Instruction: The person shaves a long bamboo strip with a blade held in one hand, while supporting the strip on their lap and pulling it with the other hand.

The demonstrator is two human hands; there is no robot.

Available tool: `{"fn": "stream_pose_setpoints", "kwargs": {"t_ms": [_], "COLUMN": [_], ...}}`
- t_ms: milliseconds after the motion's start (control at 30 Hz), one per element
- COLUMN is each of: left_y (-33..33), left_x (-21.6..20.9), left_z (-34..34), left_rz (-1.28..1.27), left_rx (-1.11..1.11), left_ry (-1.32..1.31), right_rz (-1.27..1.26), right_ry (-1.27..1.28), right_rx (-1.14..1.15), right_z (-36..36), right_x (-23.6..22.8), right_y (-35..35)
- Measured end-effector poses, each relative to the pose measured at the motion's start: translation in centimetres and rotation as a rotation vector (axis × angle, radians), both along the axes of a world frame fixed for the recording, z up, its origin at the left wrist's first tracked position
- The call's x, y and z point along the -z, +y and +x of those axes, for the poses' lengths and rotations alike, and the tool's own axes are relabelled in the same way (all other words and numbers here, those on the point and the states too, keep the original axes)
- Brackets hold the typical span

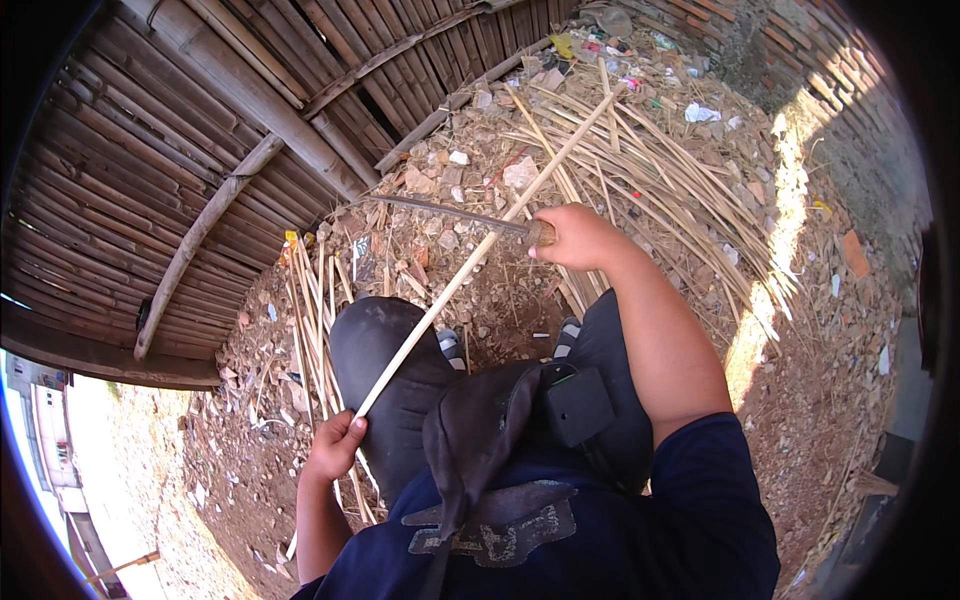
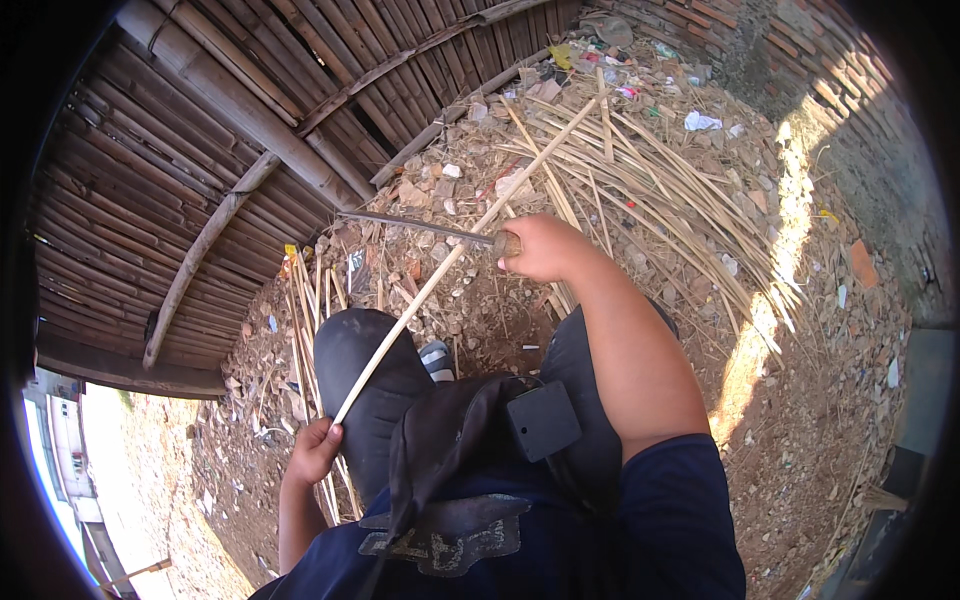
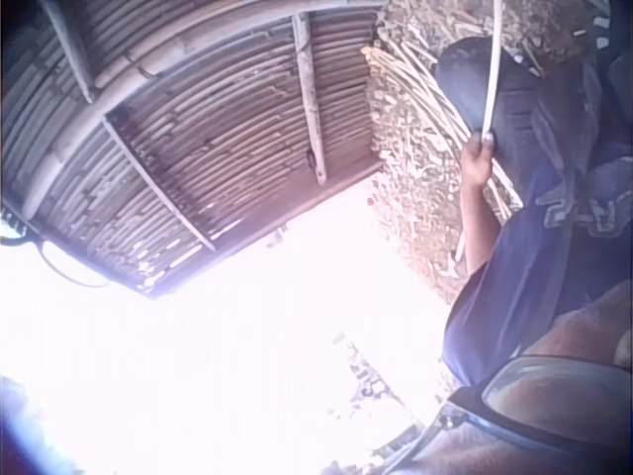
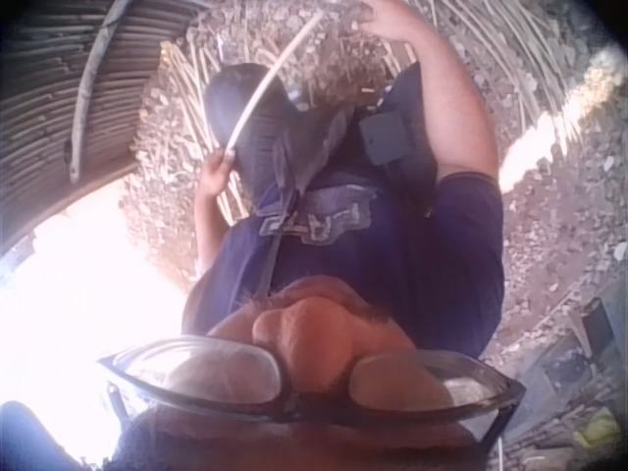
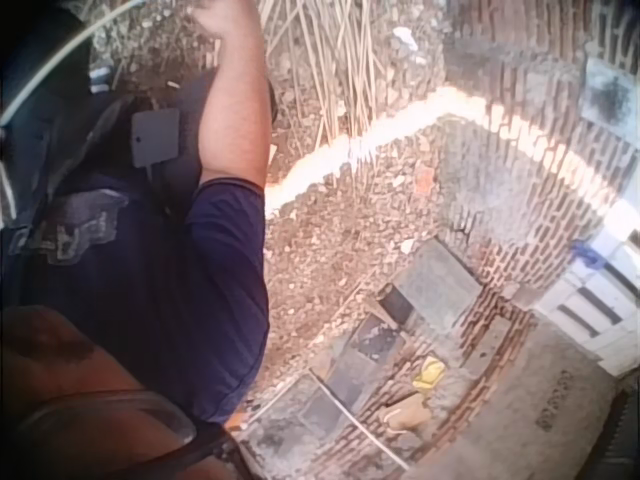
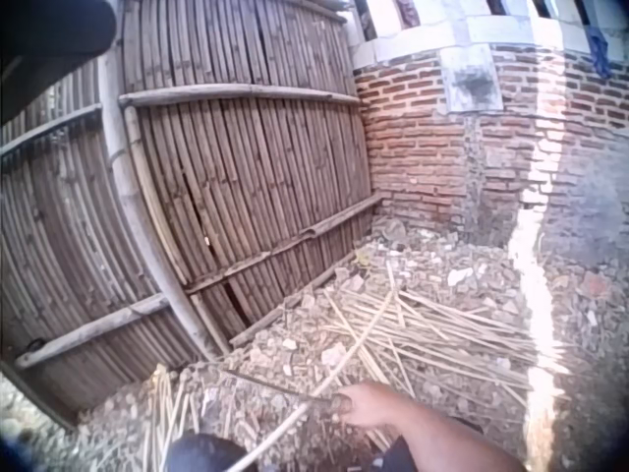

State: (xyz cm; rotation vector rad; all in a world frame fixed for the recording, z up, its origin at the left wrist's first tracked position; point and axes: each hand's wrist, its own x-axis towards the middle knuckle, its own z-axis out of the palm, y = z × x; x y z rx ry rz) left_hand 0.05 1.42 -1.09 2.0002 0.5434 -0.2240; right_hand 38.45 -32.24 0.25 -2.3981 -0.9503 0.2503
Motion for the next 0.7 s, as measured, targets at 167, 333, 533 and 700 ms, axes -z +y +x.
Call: {"fn": "stream_pose_setpoints", "kwargs": {"t_ms": [167, 333, 533, 700], "left_y": [-0.6, -0.1, -0.5, 0.5], "left_x": [-0.2, 0.3, -0.2, 0.4], "left_z": [-0.2, -0.4, 0.0, -0.5], "left_rz": [0.069, 0.086, 0.058, 0.006], "left_rx": [-0.022, -0.008, -0.013, -0.002], "left_ry": [0.002, 0.004, 0.014, 0.043], "right_rz": [-0.087, -0.140, -0.081, -0.200], "right_ry": [0.039, 0.126, -0.020, 0.066], "right_rx": [0.088, -0.050, 0.035, -0.062], "right_z": [-0.7, -0.7, -1.0, -2.2], "right_x": [-2.5, -2.3, -1.5, -3.4], "right_y": [0.7, 0.5, 0.9, 1.8]}}
